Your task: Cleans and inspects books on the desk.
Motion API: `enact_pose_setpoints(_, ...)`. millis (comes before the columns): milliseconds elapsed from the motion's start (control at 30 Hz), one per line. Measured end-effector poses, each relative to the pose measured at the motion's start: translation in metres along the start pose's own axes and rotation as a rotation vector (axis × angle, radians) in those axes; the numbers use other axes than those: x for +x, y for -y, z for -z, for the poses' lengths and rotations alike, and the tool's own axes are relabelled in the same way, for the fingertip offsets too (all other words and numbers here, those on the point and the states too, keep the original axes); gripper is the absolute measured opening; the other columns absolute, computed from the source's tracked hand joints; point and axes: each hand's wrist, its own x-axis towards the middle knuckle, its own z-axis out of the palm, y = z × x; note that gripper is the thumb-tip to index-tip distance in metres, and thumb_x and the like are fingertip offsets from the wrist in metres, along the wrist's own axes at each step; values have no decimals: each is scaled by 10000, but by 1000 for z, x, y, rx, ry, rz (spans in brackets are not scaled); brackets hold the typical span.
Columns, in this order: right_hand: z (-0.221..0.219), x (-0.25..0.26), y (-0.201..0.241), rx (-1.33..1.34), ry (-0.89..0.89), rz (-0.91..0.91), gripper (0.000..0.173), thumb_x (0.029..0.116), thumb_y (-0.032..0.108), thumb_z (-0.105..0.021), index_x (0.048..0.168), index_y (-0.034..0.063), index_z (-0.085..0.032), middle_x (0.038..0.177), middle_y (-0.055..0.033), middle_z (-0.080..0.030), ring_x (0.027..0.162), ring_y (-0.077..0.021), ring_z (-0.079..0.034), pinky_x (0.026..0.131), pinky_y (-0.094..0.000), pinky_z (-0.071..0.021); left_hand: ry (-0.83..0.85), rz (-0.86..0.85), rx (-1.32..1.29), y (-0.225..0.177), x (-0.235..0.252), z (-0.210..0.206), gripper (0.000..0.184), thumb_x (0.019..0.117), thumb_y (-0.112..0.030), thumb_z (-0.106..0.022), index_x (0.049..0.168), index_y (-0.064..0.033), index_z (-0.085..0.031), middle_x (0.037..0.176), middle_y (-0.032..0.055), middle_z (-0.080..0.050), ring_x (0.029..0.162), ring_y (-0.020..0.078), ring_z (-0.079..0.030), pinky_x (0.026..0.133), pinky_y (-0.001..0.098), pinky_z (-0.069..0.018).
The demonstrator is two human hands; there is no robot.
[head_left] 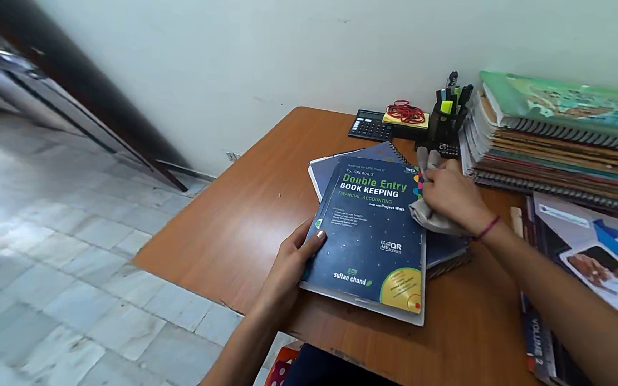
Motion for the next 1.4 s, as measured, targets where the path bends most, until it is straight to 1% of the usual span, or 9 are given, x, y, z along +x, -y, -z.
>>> enact_pose_setpoints(267,-28,-122,-42,-68,-17,449,403,833,99,-564,1183,88,-763,1224,-219,-641,883,-382,-702,627,-542,-566,-168,-9,-120,10,-3,-13,413,1068,-131,-482,1478,-79,-484,1083,103,-696,824,122,-699,715,267,-580)
enact_pose_setpoints(433,33,-174,-73,56,319,419,406,869,-23,-544,1221,17,-742,1266,-312,-620,1021,-475,-660,768,-630,-532,-151,111,-226,2,-8,-20,299,1096,-215,-432,1334,-69,-538,966,70,-677,835,123,-688,741,288,-578)
enact_pose_setpoints(567,39,-193,-65,-24,26,422,377,902,0,-529,1224,-21,-725,1233,-350,-619,976,-483,-657,748,-569,-543,-31,223,-362,-6,-6,-18,212,1081,-217,-436,1164,-76,-572,927,81,-693,835,155,-706,738,314,-595)
enact_pose_setpoints(767,-33,-197,-18,-64,-81,826,283,898,51,-611,1120,87,-782,1252,-139,-712,813,-297,-683,632,-397,-522,66,173,-302,-5,-4,-12,222,1098,-209,-409,1178,-65,-558,877,50,-691,775,103,-694,708,264,-589)
enact_pose_setpoints(900,-49,-186,-38,-152,-196,635,227,775,5,-666,945,75,-800,1215,-176,-718,846,-370,-709,605,-461,-556,135,167,-265,-8,1,-6,237,1095,-203,-425,1231,-51,-546,933,83,-706,825,143,-713,749,302,-603)
enact_pose_setpoints(1033,-44,-187,-64,-220,-350,341,326,726,-17,-601,969,56,-805,1176,-242,-693,891,-443,-690,624,-523,-547,173,153,-270,-16,2,-7,209,1077,-160,-433,1184,-63,-585,935,85,-719,828,151,-721,730,310,-609)
enact_pose_setpoints(1200,-52,-191,-62,-76,-461,269,343,887,151,-548,1119,134,-800,1361,-239,-627,1174,-530,-588,879,-656,-441,146,96,-293,-26,-4,-9,228,1072,-152,-395,1089,-102,-616,904,51,-722,808,118,-723,708,276,-609)
enact_pose_setpoints(1300,-50,-194,-48,291,-401,285,374,958,242,-579,1230,46,-744,1359,-209,-638,1229,-387,-593,1002,-491,-479,157,39,-318,-32,-11,-3,271,1050,-130,-365,1031,-125,-634,875,32,-733,775,96,-727,671,260,-615)
enact_pose_setpoints(1400,-48,-199,-28,711,-98,286,452,1022,225,-559,1353,-79,-607,1327,-209,-646,1143,-210,-669,934,-313,-561,122,-29,-328,-40,-22,4,299,1023,-101,-351,995,-136,-647,842,12,-737,738,70,-722,641,239,-613)
